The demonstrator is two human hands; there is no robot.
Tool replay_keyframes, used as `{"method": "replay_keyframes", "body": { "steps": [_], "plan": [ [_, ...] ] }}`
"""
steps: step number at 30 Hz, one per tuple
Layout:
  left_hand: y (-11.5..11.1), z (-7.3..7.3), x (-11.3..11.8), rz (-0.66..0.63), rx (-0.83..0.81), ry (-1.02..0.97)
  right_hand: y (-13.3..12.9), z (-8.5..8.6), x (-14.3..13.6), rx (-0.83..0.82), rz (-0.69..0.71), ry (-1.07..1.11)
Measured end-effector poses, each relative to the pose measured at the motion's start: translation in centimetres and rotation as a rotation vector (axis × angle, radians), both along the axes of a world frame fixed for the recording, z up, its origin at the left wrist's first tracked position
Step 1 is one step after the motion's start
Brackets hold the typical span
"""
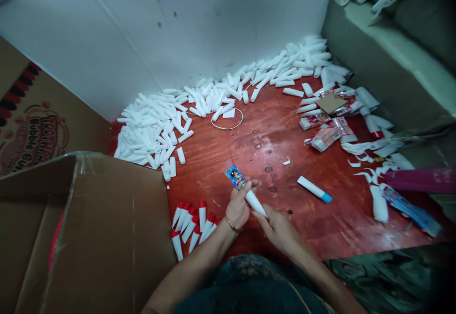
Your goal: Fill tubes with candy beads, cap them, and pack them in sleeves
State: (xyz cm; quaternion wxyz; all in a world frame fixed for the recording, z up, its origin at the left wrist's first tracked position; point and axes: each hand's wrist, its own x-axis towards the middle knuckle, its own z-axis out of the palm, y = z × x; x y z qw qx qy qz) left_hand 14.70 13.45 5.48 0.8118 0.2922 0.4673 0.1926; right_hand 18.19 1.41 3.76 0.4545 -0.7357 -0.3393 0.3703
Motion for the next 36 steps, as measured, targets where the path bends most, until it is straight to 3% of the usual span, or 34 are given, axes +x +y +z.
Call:
{"method": "replay_keyframes", "body": {
  "steps": [3, 8, 10, 13, 16, 20, 22, 27, 32, 36],
  "plan": [
    [-0.5, 0.0, -0.4, -0.029, 0.040, 0.019, 0.8, 0.3, -0.1, 0.047, -0.012, 0.034],
    [-1.8, 0.3, -1.3, -0.192, -0.017, 0.092, 1.8, -0.1, 0.4, 0.098, -0.006, 0.539],
    [-1.7, 0.4, -1.2, -0.258, -0.005, 0.112, 2.1, -0.4, 0.7, 0.115, -0.010, 0.601],
    [-0.7, 0.7, -0.3, -0.242, 0.056, 0.066, 2.2, -0.6, 0.9, 0.141, -0.012, 0.435],
    [0.7, 0.9, 0.9, -0.128, 0.083, 0.041, 1.8, -0.8, 0.8, 0.144, 0.020, 0.291],
    [1.1, 0.9, 1.7, -0.048, 0.104, 0.066, 1.2, -1.0, 0.4, 0.100, -0.049, 0.198],
    [0.6, 0.7, 1.6, -0.078, 0.103, 0.084, 1.3, -1.0, 0.3, 0.100, -0.083, 0.146],
    [-0.8, 0.0, 0.6, -0.307, 0.060, 0.181, 2.2, -1.0, 0.1, 0.146, -0.121, 0.194],
    [-0.8, -0.8, -0.4, -0.373, 0.101, 0.204, 2.6, -2.0, -0.3, 0.121, -0.134, 0.276],
    [-0.9, -1.3, -0.5, -0.372, 0.201, 0.242, 2.8, -2.5, -0.4, 0.037, -0.081, 0.136]
  ]
}}
